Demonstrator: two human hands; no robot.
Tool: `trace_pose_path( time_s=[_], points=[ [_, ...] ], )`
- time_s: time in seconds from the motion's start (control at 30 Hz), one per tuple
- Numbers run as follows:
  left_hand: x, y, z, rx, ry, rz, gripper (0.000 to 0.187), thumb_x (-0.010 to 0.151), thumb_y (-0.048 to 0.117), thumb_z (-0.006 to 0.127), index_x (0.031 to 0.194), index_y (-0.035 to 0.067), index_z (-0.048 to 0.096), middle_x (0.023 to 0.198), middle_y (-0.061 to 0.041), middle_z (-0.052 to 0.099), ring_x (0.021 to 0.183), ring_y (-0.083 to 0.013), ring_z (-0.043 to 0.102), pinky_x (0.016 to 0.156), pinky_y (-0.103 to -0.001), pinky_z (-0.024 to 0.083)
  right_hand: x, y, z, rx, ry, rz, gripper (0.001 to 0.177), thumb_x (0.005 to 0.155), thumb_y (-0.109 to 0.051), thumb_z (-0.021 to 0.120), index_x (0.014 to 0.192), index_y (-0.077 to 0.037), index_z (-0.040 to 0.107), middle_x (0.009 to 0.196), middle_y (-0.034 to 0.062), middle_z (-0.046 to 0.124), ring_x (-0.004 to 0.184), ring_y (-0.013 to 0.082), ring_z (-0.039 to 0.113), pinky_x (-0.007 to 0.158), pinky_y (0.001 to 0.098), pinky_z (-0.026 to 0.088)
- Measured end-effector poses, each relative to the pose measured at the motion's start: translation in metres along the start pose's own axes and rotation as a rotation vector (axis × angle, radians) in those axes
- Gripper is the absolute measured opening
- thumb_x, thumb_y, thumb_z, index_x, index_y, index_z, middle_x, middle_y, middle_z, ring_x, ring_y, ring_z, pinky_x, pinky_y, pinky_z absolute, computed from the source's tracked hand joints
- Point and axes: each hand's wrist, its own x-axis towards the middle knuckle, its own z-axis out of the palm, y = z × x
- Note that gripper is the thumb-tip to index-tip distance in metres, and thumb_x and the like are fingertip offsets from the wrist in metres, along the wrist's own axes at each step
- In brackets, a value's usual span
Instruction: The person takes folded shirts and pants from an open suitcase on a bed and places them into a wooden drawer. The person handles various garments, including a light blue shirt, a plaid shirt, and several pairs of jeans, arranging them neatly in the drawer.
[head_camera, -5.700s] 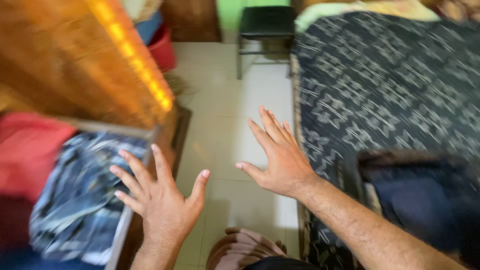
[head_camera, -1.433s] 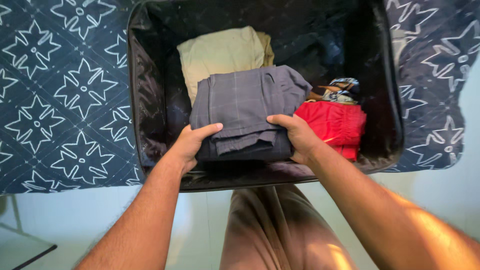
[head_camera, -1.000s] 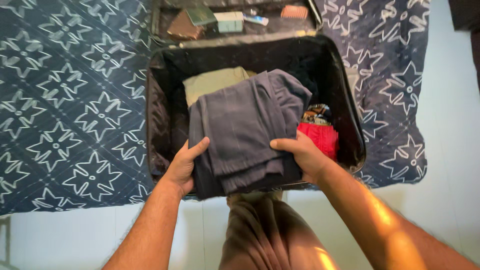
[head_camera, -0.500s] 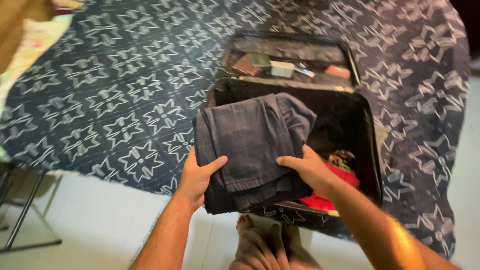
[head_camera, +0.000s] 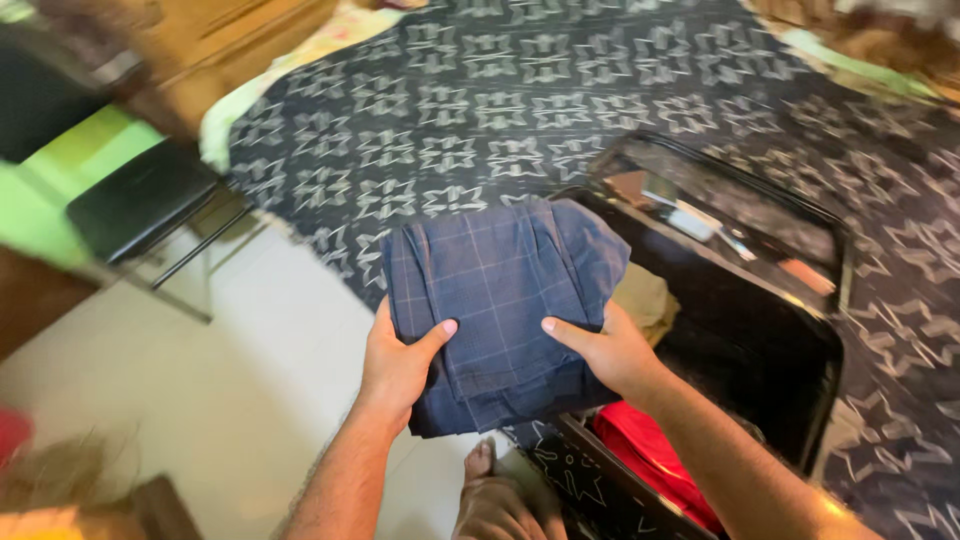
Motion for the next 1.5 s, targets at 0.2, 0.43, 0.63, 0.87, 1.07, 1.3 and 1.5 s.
trace_pose_path(
  time_s=[0.2,0.43,0.63,0.87,1.07,1.3,1.5],
  points=[
    [-0.062,-0.011,-0.038,-0.072,0.184,0.044,0.064,0.081,0.001,0.074,0.141,0.008,0.052,0.128,-0.009,0.071,0.113,-0.0199,0.069,0.098,-0.036,0.056,-0.016,0.001,0.035,-0.015,-0.173,0.035,0.050,0.084,-0.015,0.077,0.130,0.000,0.063,0.118,0.0106,0.076,0.106,0.0211,0.073,0.095,0.0384,0.058],
    [-0.120,-0.038,-0.091,-0.153,0.389,0.143,0.067,0.079,-0.001,0.076,0.142,0.008,0.053,0.128,-0.009,0.071,0.113,-0.0197,0.068,0.098,-0.036,0.056,-0.031,0.013,0.093,-0.158,-0.398,-0.016,0.047,0.085,-0.017,0.077,0.129,-0.001,0.066,0.120,0.0094,0.077,0.108,0.0182,0.072,0.097,0.0360,0.056],
    [-0.177,-0.056,-0.145,-0.174,0.571,0.183,0.067,0.079,-0.001,0.076,0.142,0.008,0.053,0.128,-0.006,0.071,0.114,-0.0179,0.068,0.099,-0.035,0.055,-0.061,0.016,0.161,-0.195,-0.547,0.038,0.049,0.085,-0.018,0.076,0.130,-0.003,0.065,0.121,0.0084,0.076,0.110,0.0176,0.071,0.099,0.0351,0.055],
    [-0.258,-0.069,-0.206,-0.142,0.772,0.201,0.064,0.079,0.001,0.078,0.139,0.007,0.055,0.125,-0.007,0.073,0.111,-0.0170,0.069,0.099,-0.034,0.055,-0.115,0.026,0.241,-0.227,-0.701,0.037,0.053,0.085,-0.019,0.077,0.133,-0.002,0.060,0.125,0.0096,0.073,0.113,0.0181,0.069,0.100,0.0354,0.054],
    [-0.332,-0.081,-0.254,-0.090,0.935,0.261,0.067,0.078,0.001,0.080,0.139,0.006,0.053,0.126,-0.008,0.072,0.113,-0.0174,0.070,0.100,-0.033,0.054,-0.168,0.038,0.310,-0.234,-0.858,0.009,0.053,0.085,-0.018,0.075,0.132,0.001,0.060,0.124,0.0115,0.073,0.111,0.0197,0.070,0.098,0.0367,0.056],
    [-0.421,-0.099,-0.295,-0.069,1.143,0.392,0.072,0.078,-0.002,0.078,0.144,0.004,0.049,0.130,-0.010,0.070,0.116,-0.0188,0.069,0.102,-0.033,0.053,-0.231,0.050,0.383,-0.222,-1.101,-0.059,0.055,0.085,-0.018,0.076,0.134,0.002,0.060,0.124,0.0105,0.073,0.110,0.0181,0.069,0.099,0.0344,0.054],
    [-0.491,-0.114,-0.302,-0.096,1.323,0.438,0.074,0.079,-0.002,0.077,0.147,0.003,0.046,0.134,-0.010,0.069,0.120,-0.0185,0.068,0.104,-0.033,0.053,-0.283,0.055,0.434,-0.252,-1.317,-0.100,0.052,0.086,-0.019,0.076,0.131,0.002,0.060,0.121,0.0112,0.074,0.107,0.0195,0.071,0.096,0.0356,0.057]
  ],
)
